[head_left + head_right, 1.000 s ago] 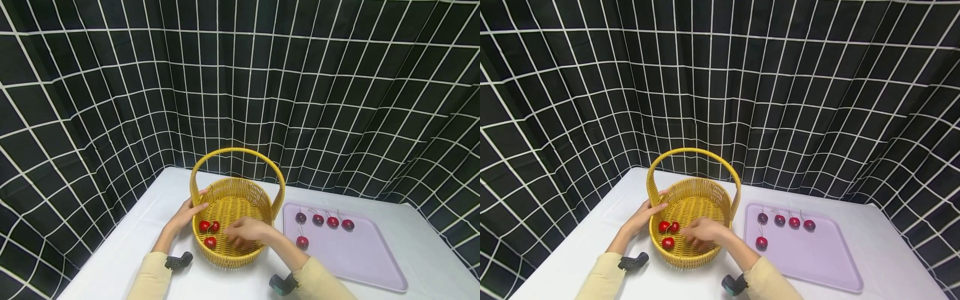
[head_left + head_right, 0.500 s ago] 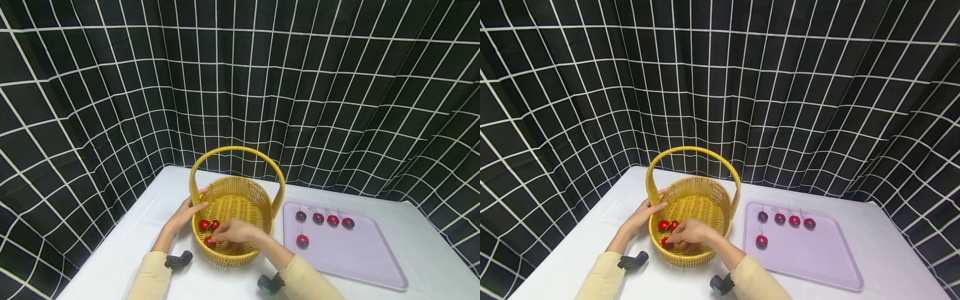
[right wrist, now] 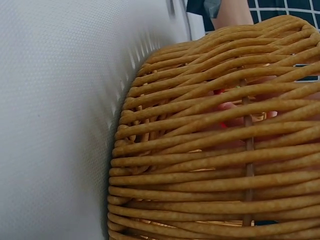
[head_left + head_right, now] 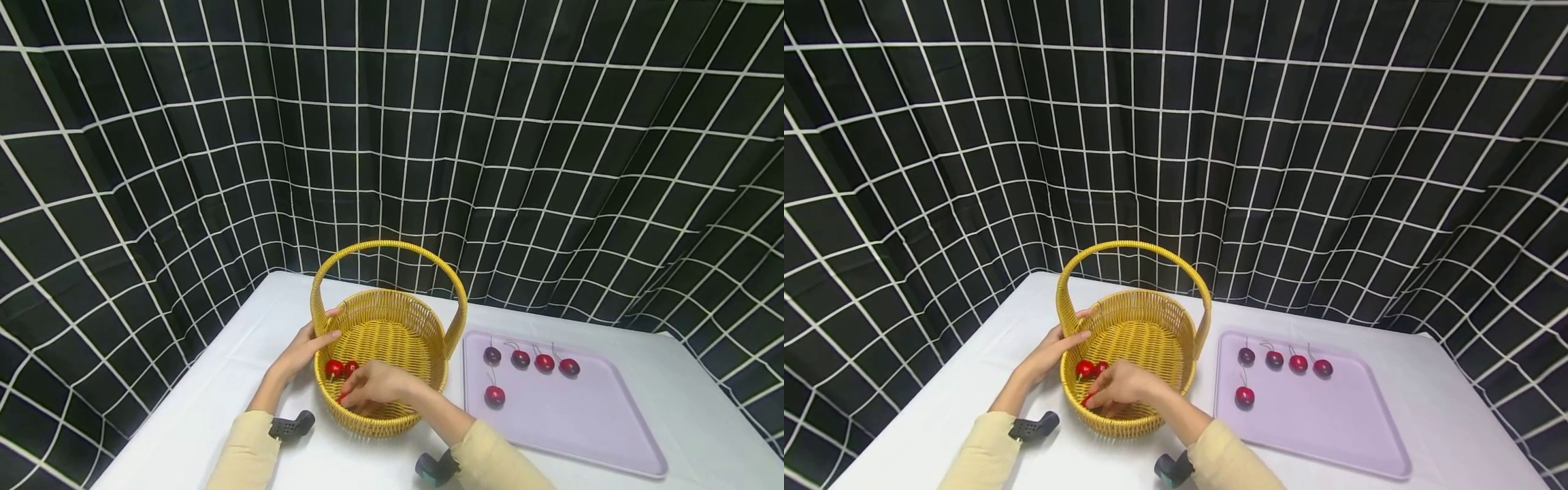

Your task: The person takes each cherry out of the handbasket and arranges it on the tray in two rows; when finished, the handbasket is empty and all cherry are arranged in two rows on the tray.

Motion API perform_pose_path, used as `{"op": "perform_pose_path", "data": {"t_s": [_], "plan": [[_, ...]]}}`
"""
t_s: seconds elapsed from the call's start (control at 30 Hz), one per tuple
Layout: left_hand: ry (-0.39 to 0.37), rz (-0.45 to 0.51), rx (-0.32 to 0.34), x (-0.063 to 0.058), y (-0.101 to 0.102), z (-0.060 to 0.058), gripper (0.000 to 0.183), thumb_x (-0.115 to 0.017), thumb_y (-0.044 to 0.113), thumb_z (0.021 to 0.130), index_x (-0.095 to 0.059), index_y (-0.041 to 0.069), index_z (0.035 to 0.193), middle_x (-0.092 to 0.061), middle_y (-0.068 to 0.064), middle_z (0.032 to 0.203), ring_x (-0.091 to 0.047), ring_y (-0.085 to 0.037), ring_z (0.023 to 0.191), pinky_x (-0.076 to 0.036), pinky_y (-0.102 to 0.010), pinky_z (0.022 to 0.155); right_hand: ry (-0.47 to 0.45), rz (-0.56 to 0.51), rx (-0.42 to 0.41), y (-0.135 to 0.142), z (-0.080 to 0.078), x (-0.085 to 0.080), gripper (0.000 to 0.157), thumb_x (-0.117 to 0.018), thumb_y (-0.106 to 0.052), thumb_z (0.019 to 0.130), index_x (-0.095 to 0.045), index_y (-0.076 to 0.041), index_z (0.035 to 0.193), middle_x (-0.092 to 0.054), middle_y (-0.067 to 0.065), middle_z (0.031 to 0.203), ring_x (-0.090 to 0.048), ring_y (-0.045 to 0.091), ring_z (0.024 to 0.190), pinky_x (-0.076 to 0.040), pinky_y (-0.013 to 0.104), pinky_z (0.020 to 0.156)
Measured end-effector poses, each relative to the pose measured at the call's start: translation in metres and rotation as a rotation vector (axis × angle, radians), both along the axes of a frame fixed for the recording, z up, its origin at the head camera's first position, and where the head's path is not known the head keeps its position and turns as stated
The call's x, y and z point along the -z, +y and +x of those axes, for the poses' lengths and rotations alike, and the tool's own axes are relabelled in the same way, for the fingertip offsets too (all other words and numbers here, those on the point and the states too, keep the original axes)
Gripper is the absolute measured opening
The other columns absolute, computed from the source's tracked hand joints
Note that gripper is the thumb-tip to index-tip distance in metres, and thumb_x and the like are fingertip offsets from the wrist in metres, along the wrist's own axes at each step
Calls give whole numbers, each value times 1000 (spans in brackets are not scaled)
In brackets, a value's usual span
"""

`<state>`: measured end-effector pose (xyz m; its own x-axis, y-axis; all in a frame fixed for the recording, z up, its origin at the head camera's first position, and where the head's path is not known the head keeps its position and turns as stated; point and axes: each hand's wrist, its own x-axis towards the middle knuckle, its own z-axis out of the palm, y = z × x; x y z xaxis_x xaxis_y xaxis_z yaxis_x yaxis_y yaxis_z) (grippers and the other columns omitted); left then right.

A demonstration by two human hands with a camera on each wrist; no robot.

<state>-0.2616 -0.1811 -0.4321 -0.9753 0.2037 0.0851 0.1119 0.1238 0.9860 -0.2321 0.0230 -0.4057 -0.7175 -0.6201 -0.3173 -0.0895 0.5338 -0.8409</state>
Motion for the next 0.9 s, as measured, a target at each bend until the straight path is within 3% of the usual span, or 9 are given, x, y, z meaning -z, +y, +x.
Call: {"op": "perform_pose_path", "data": {"t_s": [0.2, 0.3, 0.57, 0.9], "plan": [[-1, 8, -14, 22, -4, -13, 59, -59, 23, 94, -35, 12, 147, -31, -17, 151, -28, -36, 137, -17, -58, 109, 51, 41, -20, -1, 1, 3, 11, -73, -4, 82, -67, -6, 91, -63, 4, 73, -62, 16, 63, -54, 29, 60], [3, -1, -24, 27, -5, -15, 59, -60, 27, 94, -37, 16, 147, -31, -14, 151, -27, -35, 137, -16, -59, 109, 86, 63, -21, -2, 2, 5, 12, -73, -2, 81, -65, -7, 89, -60, 3, 71, -58, 15, 60, -51, 26, 56], [3, -13, -54, 29, -5, -15, 59, -62, 33, 92, -41, 20, 145, -33, -11, 151, -26, -33, 138, -16, -60, 108, 149, 101, -28, -1, 2, 5, 14, -76, -7, 80, -69, -9, 91, -59, 1, 69, -56, 11, 59, -46, 23, 55], [24, -3, -41, 27, -3, -14, 58, -61, 31, 92, -40, 19, 145, -34, -11, 150, -28, -32, 137, -18, -58, 109, 146, -2, -21, 10, 0, -3, 19, -79, -17, 79, -65, -11, 90, -63, 1, 67, -54, 10, 61, -43, 23, 59]]}}
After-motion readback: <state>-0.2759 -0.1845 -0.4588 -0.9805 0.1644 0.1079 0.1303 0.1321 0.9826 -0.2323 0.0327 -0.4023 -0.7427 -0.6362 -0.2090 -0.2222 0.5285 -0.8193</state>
